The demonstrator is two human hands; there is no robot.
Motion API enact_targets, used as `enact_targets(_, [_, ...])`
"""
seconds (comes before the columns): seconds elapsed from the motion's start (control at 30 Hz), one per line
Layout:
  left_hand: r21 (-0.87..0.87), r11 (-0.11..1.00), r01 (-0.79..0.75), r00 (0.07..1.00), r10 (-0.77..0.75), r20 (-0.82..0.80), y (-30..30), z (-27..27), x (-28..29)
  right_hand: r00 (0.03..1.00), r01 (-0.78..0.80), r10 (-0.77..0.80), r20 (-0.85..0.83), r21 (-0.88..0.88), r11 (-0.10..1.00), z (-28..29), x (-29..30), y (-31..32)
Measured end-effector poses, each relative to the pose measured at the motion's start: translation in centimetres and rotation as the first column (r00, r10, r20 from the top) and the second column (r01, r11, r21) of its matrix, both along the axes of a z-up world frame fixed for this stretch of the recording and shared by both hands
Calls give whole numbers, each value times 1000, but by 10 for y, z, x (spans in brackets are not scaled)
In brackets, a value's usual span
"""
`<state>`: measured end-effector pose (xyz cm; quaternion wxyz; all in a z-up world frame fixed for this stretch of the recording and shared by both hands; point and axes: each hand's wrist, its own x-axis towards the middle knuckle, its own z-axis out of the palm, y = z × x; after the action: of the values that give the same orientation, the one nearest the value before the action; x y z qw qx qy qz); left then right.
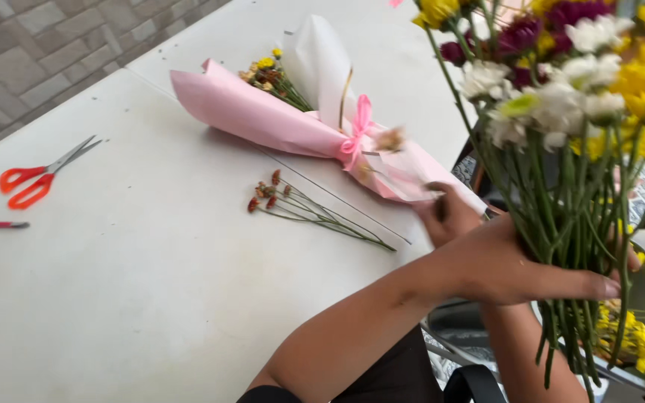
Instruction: The person sorts through flowers in a bin by hand, selecting individual stems and bunching them together on a table next to a wrapped bouquet.
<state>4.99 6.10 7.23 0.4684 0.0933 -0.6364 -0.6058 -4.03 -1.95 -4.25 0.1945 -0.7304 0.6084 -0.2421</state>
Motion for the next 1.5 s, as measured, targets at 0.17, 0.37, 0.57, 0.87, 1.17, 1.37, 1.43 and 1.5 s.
enact_targets(0.17, [26, 997, -68, 997, 66, 49, -7, -6, -2, 912, -407, 409, 26, -45, 912, -6, 87, 17])
enact_targets(0.37, [76, 987, -139, 990, 136, 39, -19, -9, 2, 844, -517, 445, -298, -235, 823, -48, 110, 4])
enact_targets(0.57, [163, 978, -127, 990, 116, 74, -25, -3, 7, 901, -389, 425, -89, -601, 698, -43, 25, 41])
enact_targets(0.87, [148, 920, -364, 905, 312, 289, -32, -5, 5, 898, -223, 395, -192, 575, 787, 114, -130, 155])
enact_targets(1.17, [250, 881, -403, 905, 343, 250, -40, -10, 9, 937, -34, 135, -322, 299, 954, 156, -137, 144])
enact_targets(1.37, [117, 950, -290, 906, 234, 353, -33, -11, -7, 991, 59, -31, 133, -214, 975, 156, -120, 112])
enact_targets(1.43, [238, 924, -298, 876, 166, 452, -29, -6, -17, 933, -116, 152, 327, -127, 985, 153, -117, 97])
enact_targets(1.5, [233, 928, -291, 881, 165, 442, -34, -16, -20, 923, -126, 161, 349, -123, 984, 143, -129, 95])
